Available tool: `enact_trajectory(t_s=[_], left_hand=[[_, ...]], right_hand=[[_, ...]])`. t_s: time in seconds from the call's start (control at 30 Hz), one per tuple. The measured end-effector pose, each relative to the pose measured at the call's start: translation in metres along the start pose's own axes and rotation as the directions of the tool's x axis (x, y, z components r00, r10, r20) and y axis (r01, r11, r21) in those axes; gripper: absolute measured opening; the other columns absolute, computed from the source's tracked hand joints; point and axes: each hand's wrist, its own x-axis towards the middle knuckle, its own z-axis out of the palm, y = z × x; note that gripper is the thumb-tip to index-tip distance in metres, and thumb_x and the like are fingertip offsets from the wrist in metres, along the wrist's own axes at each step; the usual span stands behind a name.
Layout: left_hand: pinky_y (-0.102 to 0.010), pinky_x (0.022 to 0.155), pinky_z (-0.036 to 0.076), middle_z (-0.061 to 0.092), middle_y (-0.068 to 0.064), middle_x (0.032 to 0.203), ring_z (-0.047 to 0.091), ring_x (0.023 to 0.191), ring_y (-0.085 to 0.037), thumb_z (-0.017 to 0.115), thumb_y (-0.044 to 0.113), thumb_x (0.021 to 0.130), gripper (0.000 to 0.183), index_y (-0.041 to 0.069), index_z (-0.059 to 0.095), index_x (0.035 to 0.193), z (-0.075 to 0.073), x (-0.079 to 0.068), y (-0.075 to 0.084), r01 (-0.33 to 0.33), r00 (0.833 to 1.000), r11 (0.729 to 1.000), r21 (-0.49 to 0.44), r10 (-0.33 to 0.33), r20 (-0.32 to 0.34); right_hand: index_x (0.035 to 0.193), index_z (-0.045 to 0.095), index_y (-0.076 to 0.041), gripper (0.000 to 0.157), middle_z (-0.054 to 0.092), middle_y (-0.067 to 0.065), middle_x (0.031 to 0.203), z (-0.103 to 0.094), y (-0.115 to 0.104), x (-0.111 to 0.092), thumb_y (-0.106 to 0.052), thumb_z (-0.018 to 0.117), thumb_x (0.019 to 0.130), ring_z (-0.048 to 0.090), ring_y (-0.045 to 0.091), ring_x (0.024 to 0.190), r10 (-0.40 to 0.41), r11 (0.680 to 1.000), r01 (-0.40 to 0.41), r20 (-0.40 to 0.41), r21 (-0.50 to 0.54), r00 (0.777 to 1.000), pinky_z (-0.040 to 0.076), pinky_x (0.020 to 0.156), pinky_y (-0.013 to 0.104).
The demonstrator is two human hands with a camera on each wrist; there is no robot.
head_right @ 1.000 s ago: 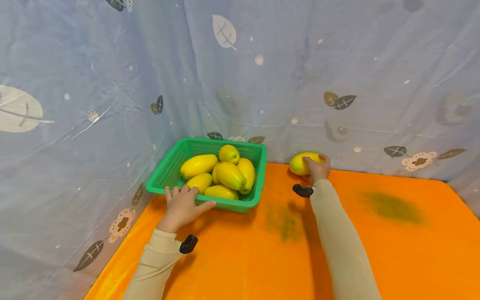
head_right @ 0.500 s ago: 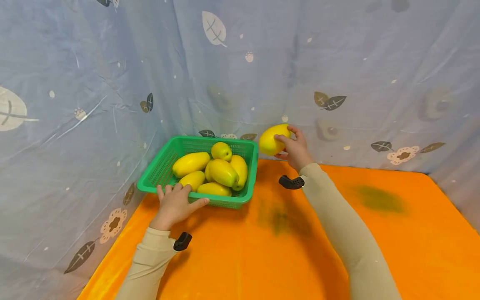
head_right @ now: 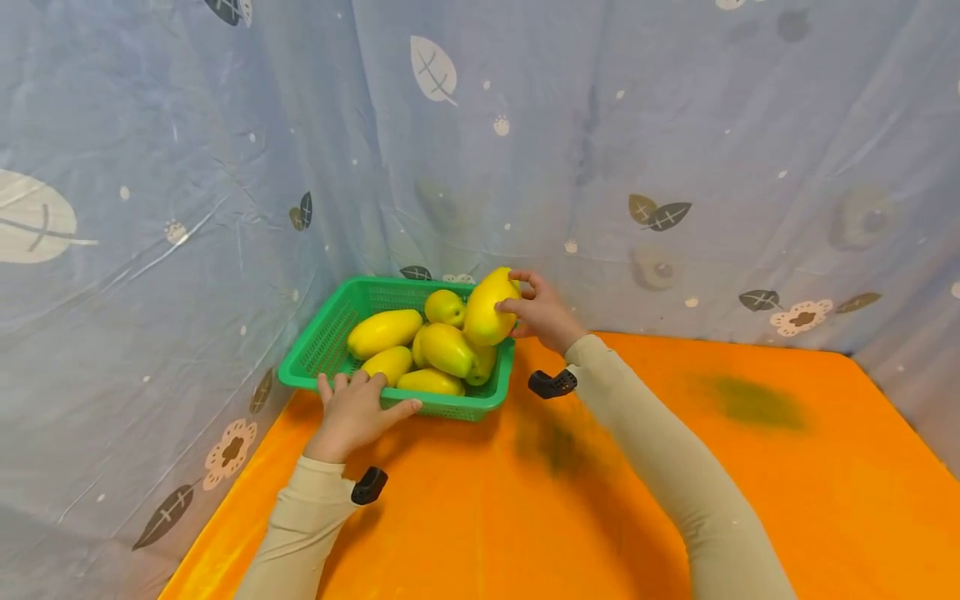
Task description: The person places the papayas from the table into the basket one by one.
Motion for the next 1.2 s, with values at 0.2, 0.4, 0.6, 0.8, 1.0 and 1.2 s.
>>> enact_trajectory(t_s=[0.2,0.4,0.6,0.8,1.0,1.2], left_hand=[[-0.080,0.117,0.001,0.060,-0.025,0.122,0.039,0.131,-0.055,0.067,0.066,0.088,0.079,0.004,0.062,0.136,0.000,0.000,0.001,0.002,1.000,1.000,-0.005,-0.002,-0.006],[-0.080,0.117,0.001,0.060,-0.025,0.121,0.039,0.130,-0.056,0.068,0.065,0.088,0.078,0.004,0.062,0.136,0.003,-0.002,0.002,-0.009,1.000,1.000,-0.017,0.009,-0.017],[-0.080,0.116,0.000,0.059,-0.025,0.121,0.040,0.129,-0.055,0.068,0.065,0.089,0.077,0.004,0.062,0.135,0.005,-0.003,0.001,-0.014,1.000,1.000,-0.025,0.014,-0.005],[-0.079,0.116,-0.002,0.058,-0.026,0.124,0.038,0.129,-0.055,0.067,0.065,0.089,0.078,0.003,0.061,0.136,0.004,-0.002,0.003,-0.013,1.000,0.999,-0.034,0.013,0.008],[-0.079,0.116,-0.003,0.057,-0.027,0.123,0.037,0.129,-0.056,0.067,0.066,0.089,0.079,0.003,0.061,0.136,0.004,-0.005,0.004,-0.015,1.000,0.999,-0.040,0.015,0.014],[-0.080,0.115,-0.004,0.056,-0.027,0.124,0.037,0.128,-0.056,0.065,0.066,0.089,0.080,0.002,0.059,0.137,0.002,-0.007,0.001,-0.011,1.000,0.999,-0.039,0.012,0.023]], right_hand=[[0.159,0.031,-0.019,0.070,0.013,0.022,0.170,0.013,0.005,0.000,-0.012,0.065,0.098,0.044,0.042,0.144,0.004,0.994,-0.004,-0.004,-0.113,1.000,0.051,0.106,0.055],[0.157,0.036,-0.019,0.066,0.020,0.020,0.167,0.017,0.010,-0.006,-0.011,0.066,0.098,0.047,0.041,0.141,-0.015,0.990,0.012,-0.019,-0.139,1.000,0.051,0.108,0.053],[0.162,0.026,-0.019,0.075,0.016,0.024,0.168,0.014,0.018,-0.017,-0.018,0.066,0.098,0.044,0.043,0.144,-0.045,0.986,0.039,-0.037,-0.163,0.998,0.050,0.108,0.055],[0.163,0.024,-0.013,0.076,0.016,0.027,0.168,-0.020,0.022,-0.052,-0.026,0.064,0.099,0.029,0.053,0.149,-0.186,0.893,0.118,-0.118,-0.434,0.975,0.037,0.116,0.065],[0.164,0.016,-0.007,0.083,0.015,0.028,0.167,-0.079,0.028,-0.104,-0.033,0.062,0.101,0.017,0.053,0.152,-0.234,0.766,0.050,-0.205,-0.641,0.951,0.024,0.118,0.072],[0.164,0.007,-0.002,0.090,-0.003,0.043,0.161,-0.116,0.047,-0.144,-0.039,0.061,0.101,0.010,0.068,0.144,-0.176,0.721,-0.067,-0.276,-0.690,0.945,0.025,0.108,0.081]])
